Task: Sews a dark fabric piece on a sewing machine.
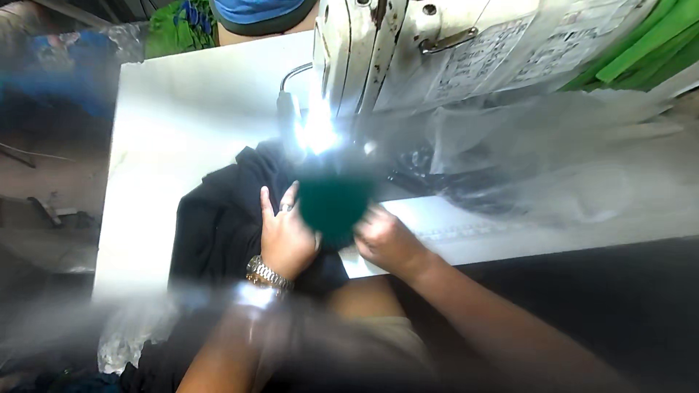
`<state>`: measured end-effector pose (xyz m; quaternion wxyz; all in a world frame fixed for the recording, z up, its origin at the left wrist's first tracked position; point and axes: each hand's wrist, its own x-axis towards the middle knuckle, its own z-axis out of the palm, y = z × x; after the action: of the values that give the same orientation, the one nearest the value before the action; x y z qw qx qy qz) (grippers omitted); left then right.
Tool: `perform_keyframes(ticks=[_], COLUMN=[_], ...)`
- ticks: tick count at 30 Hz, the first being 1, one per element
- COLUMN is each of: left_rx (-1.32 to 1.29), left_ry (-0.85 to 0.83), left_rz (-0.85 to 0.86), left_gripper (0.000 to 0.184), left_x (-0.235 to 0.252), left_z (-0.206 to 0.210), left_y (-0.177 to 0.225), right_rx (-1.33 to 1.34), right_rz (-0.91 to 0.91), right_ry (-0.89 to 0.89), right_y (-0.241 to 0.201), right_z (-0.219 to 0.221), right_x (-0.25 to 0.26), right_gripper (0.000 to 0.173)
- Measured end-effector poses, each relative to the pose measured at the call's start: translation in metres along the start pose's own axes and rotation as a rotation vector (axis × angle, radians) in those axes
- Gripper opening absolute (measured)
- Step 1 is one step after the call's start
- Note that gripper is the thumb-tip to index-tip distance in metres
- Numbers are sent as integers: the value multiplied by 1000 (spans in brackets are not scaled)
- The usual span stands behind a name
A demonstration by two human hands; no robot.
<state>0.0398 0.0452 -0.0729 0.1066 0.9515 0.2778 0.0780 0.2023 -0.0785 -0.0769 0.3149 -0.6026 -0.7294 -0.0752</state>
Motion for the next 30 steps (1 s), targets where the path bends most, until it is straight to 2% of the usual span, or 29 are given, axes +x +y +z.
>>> perform_keyframes(ticks=[8, 15, 23, 27, 30], left_rx=[-7, -9, -8, -11, -10], left_ry=[-56, -31, -4, 0, -8], left_rz=[-35, -13, -17, -15, -16], left_gripper=[49, 49, 48, 48, 48], left_x=[22, 28, 30, 29, 29], left_z=[-5, -3, -1, 1, 1], left_y=[-13, -17, -17, -18, -18], right_rx=[67, 123, 93, 71, 34], right_rz=[86, 196, 179, 221, 181], right_ry=[51, 36, 78, 3, -23], right_y=[2, -1, 3, 0, 1], right_z=[7, 7, 14, 12, -2], right_x=[19, 26, 26, 25, 15], right_gripper=[20, 23, 24, 30, 31])
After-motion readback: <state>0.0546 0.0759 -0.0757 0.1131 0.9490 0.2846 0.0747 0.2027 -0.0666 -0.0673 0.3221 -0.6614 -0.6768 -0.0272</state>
